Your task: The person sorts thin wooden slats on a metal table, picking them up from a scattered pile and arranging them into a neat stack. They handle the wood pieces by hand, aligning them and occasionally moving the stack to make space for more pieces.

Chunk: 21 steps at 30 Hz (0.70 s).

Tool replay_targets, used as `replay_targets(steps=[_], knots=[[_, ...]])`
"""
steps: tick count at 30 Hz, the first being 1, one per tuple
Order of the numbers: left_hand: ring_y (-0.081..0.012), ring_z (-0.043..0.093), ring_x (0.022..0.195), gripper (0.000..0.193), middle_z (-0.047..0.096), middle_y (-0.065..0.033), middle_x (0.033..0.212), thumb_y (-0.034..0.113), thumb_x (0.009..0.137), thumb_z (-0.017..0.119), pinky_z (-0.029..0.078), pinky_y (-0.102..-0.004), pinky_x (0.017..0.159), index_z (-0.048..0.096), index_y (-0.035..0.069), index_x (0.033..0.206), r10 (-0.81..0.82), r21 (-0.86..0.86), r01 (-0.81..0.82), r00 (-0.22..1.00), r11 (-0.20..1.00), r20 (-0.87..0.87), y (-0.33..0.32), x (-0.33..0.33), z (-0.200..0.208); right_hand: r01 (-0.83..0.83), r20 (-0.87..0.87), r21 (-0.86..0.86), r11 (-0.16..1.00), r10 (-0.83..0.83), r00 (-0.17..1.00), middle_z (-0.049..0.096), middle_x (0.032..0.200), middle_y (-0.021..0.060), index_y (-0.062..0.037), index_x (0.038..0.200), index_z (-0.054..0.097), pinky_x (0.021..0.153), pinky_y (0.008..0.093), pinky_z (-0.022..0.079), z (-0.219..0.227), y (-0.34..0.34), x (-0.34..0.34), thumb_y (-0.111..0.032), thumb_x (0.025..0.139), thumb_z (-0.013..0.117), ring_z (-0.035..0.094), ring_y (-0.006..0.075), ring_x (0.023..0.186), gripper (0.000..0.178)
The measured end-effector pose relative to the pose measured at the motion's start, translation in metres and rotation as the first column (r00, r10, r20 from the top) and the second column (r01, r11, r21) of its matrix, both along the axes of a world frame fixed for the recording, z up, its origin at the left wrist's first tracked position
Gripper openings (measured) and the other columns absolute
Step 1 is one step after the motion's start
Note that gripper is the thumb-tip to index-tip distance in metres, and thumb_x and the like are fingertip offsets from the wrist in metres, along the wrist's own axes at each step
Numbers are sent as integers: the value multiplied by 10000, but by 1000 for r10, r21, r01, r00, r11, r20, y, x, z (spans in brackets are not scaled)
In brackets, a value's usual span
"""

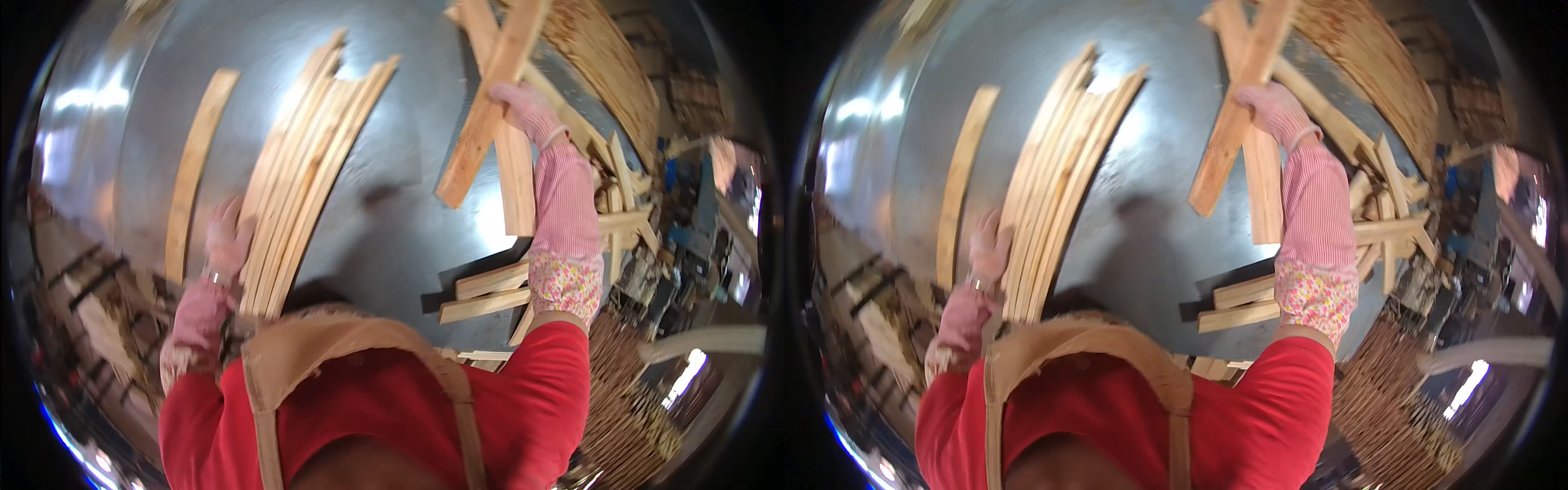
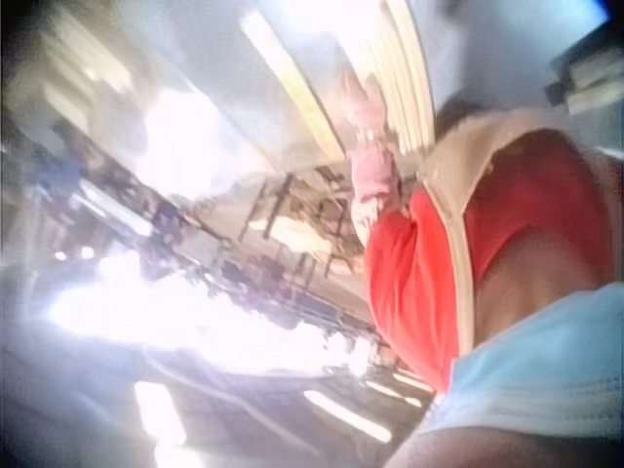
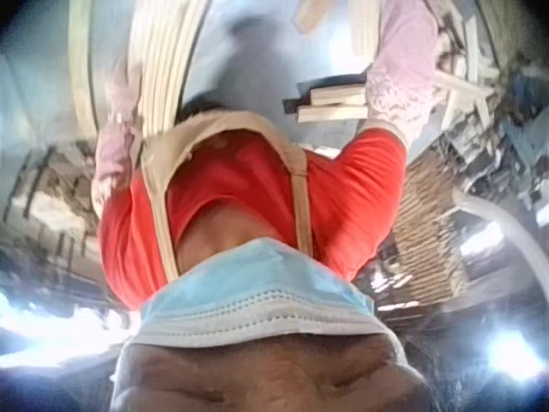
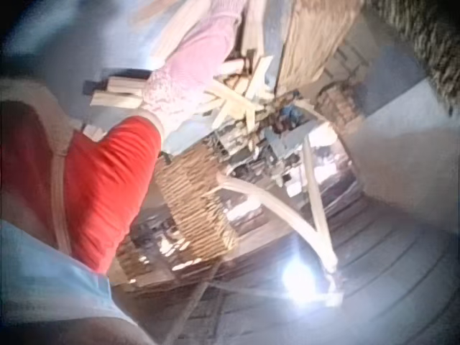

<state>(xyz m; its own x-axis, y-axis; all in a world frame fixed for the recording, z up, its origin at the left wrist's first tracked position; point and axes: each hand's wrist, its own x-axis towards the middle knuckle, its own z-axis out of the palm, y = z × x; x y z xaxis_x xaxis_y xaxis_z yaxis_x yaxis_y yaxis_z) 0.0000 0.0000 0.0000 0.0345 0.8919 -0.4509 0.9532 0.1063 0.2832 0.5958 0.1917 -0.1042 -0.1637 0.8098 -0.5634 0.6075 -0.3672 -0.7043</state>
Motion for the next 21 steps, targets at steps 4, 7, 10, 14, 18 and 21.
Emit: replay_targets(steps=[4, 7, 10, 14, 18, 21], knots=[[-441, 625, 1243, 529, 672, -266, 1333, 379, 980, 606, 469, -486, 1106, 687, 8, 1348, 179, 57, -228, 874, 972, 452, 35, 24, -43, 388, 31, -45, 920, -387, 922, 776, 971, 177, 31, 1098, 755, 810, 399, 569, 23, -24, -109, -481, 905, 721, 723, 313, 849, 548], [-422, 625, 1286, 614, 673, -223, 1384, 489, 983, 601, 472, -462, 1124, 673, 41, 1397, 138, 28, -167, 887, 986, 441, 31, 34, -76, 358, 239, 231, 905, -410, 880, 760, 1164, 237, 33, 1362, 600, 998, 424, 524, 19, -120, -204, -642, 927, 713, 708, 412, 1145, 810], [-395, 611, 1339, 698, 654, -212, 1440, 533, 954, 643, 456, -436, 1157, 633, 58, 1464, 198, -32, -209, 855, 978, 479, 28, 35, -80, 317, 168, 252, 914, -364, 916, 716, 1305, 247, 15, 1531, 459, 1054, 450, 499, 20, -183, -286, -536, 952, 746, 670, 419, 1241, 850], [-383, 588, 1377, 747, 633, -226, 1471, 508, 926, 679, 438, -435, 1176, 590, 55, 1513, 331, -195, -268, 794, 944, 511, 9, 22, -59, 173, 101, -72, 982, -166, 981, 705, 1302, 233, -30, 1604, 412, 1037, 440, 515, 53, -227, -306, -450, 962, 762, 675, 374, 1201, 843], [-375, 586, 1363, 798, 611, -261, 1470, 498, 922, 697, 437, -443, 1174, 513, 56, 1560, 299, -137, -267, 885, 954, 358, -14, 30, -44, 152, 180, 425, 892, -247, 952, 702, 1210, 208, -46, 1524, 514, 1017, 473, 520, 43, -178, -274, -378, 928, 768, 665, 389, 1133, 728], [-411, 542, 1388, 818, 565, -245, 1500, 431, 866, 773, 423, -496, 1184, 500, 46, 1534, 160, 192, -193, 971, 962, 179, -42, 64, -37, -183, 443, 652, 736, -173, 879, 692, 1234, 209, -51, 1290, 629, 1017, 519, 519, 56, -81, -264, -361, 869, 794, 628, 434, 1191, 548]])
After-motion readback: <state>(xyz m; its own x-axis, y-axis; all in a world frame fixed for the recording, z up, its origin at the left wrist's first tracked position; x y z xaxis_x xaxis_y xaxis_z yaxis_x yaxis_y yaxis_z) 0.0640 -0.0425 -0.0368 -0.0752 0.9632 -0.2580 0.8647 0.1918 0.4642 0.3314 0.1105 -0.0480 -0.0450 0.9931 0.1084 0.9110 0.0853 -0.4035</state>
